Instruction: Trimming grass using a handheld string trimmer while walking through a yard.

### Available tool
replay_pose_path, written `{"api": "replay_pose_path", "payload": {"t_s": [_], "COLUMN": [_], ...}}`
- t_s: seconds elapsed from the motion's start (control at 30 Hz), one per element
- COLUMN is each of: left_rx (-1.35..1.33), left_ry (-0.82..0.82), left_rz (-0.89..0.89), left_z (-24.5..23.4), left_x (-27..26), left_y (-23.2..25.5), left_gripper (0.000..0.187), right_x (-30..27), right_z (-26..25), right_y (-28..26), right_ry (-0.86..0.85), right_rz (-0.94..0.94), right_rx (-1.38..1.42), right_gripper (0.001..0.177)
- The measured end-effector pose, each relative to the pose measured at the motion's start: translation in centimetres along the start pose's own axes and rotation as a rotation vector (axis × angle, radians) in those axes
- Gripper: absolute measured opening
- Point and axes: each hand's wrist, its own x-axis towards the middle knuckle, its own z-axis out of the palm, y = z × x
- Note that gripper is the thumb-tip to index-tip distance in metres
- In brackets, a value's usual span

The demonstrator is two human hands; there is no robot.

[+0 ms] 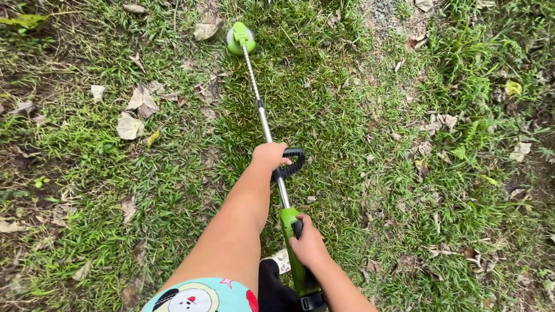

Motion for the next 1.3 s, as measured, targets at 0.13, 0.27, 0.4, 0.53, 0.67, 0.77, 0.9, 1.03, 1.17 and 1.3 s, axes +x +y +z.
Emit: {"api": "replay_pose_path", "payload": {"t_s": [0.13, 0.27, 0.4, 0.53, 0.67, 0.77, 0.9, 1.03, 1.17, 1.3], "left_rx": [0.004, -0.034, -0.014, 0.077, 0.109, 0.130, 0.181, 0.161, 0.188, 0.161], "left_ry": [0.006, -0.043, -0.049, -0.057, -0.074, -0.080, -0.084, -0.097, -0.088, -0.066], "left_rz": [-0.016, -0.032, -0.016, 0.036, 0.081, 0.090, 0.111, 0.109, 0.126, 0.166], "left_z": [-1.2, -2.7, -1.4, 0.1, 1.1, 2.1, 3.5, 4.6, 3.8, 3.7], "left_x": [-0.4, -2.3, -0.5, 1.2, 1.8, 2.7, 4.1, 5.2, 5.5, 6.1], "left_y": [-0.3, 1.0, 2.2, 4.3, 7.3, 9.7, 12.9, 15.8, 18.2, 19.0], "left_gripper": [0.044, 0.039, 0.039, 0.045, 0.040, 0.040, 0.044, 0.043, 0.043, 0.041], "right_x": [-0.4, -1.0, -0.4, -0.9, -1.6, -1.2, -1.4, -1.4, -0.7, 0.1], "right_z": [-0.4, -0.6, -0.4, -1.1, -2.2, -2.7, -3.9, -5.3, -6.8, -7.6], "right_y": [-1.9, -2.4, -0.2, 1.7, 3.8, 6.3, 8.8, 10.7, 11.6, 12.1], "right_ry": [-0.025, -0.010, 0.022, 0.032, 0.028, 0.047, 0.064, 0.080, 0.084, 0.099], "right_rz": [0.018, 0.022, 0.026, 0.052, 0.088, 0.089, 0.100, 0.119, 0.144, 0.136], "right_rx": [0.015, 0.011, 0.048, 0.118, 0.140, 0.140, 0.161, 0.188, 0.192, 0.212], "right_gripper": [0.061, 0.064, 0.064, 0.062, 0.061, 0.061, 0.061, 0.062, 0.063, 0.063]}}
